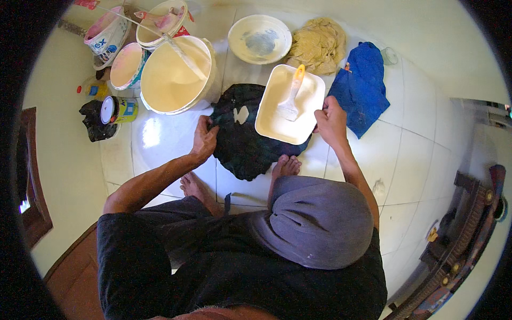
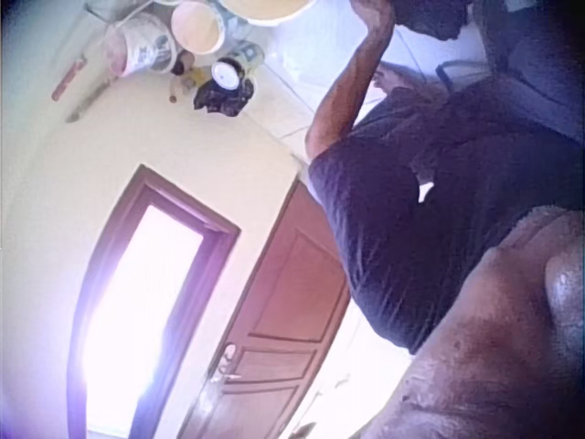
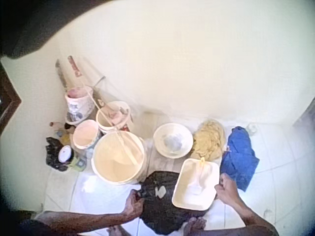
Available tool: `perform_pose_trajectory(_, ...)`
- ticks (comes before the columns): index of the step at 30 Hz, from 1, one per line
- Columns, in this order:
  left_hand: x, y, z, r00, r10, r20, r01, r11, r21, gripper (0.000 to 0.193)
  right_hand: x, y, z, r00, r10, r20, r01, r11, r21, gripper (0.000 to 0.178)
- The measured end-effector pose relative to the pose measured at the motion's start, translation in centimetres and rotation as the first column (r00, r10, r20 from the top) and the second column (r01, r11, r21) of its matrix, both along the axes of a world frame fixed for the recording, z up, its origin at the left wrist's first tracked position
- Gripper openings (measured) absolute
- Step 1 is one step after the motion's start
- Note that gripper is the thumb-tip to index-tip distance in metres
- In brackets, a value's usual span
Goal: The person sits on the floor and stirs paint in a bucket using a brush, then pours some into a container and wipes it with a cloth.
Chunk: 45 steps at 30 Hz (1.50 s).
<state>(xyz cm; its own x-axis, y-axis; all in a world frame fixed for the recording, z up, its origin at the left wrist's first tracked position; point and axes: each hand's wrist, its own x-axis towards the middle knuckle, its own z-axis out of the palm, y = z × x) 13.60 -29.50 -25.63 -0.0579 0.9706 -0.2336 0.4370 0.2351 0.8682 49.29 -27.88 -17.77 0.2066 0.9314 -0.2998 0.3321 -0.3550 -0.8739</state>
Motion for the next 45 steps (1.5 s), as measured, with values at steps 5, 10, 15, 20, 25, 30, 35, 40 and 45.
perform_pose_trajectory(5, -1.7, -0.9, -2.5, 0.959, 0.134, -0.250, -0.166, 0.980, -0.110, 0.023, -0.7, -0.1, 0.1, 0.997, 0.038, 0.063, -0.038, 0.999, -0.012, 0.011)
perform_pose_trajectory(10, -2.5, -0.8, -4.1, 0.931, 0.220, -0.291, -0.269, 0.953, -0.141, 0.024, -1.5, -0.3, -0.4, 0.998, 0.047, 0.051, -0.047, 0.999, 0.004, 0.010)
perform_pose_trajectory(15, -3.3, -1.1, -5.0, 0.894, 0.327, -0.305, -0.391, 0.904, -0.176, 0.023, -2.5, 0.0, -0.8, 0.998, 0.052, -0.026, -0.051, 0.999, 0.012, 0.009)
perform_pose_trajectory(20, -3.2, -0.8, -3.5, 0.880, 0.296, -0.372, -0.419, 0.853, -0.312, 0.030, -2.5, 0.5, -2.9, 0.994, 0.098, 0.040, -0.097, 0.995, -0.034, 0.010)
perform_pose_trajectory(25, -4.0, 0.1, -2.4, 0.894, 0.124, -0.431, -0.314, 0.859, -0.405, 0.045, -3.3, 1.0, -3.3, 0.990, 0.128, 0.055, -0.124, 0.990, -0.061, 0.011)
perform_pose_trajectory(30, -5.8, 1.6, -1.5, 0.915, -0.041, -0.401, -0.185, 0.841, -0.509, 0.051, -4.1, 1.4, -2.4, 0.981, 0.183, 0.071, -0.178, 0.981, -0.076, 0.011)
perform_pose_trajectory(35, -6.1, 2.5, -0.9, 0.880, -0.275, -0.388, -0.008, 0.808, -0.590, 0.056, -4.2, 1.4, -3.0, 0.984, 0.174, 0.040, -0.169, 0.981, -0.095, 0.013)
perform_pose_trajectory(40, -6.4, 2.8, -1.2, 0.798, -0.417, -0.435, 0.093, 0.799, -0.595, 0.056, -4.1, 1.5, -3.3, 0.978, 0.197, 0.062, -0.189, 0.975, -0.120, 0.014)
perform_pose_trajectory(45, -8.1, 3.7, 0.8, 0.739, -0.572, -0.355, 0.247, 0.721, -0.648, 0.055, -4.0, 2.0, -2.4, 0.971, 0.234, 0.058, -0.222, 0.961, -0.163, 0.016)
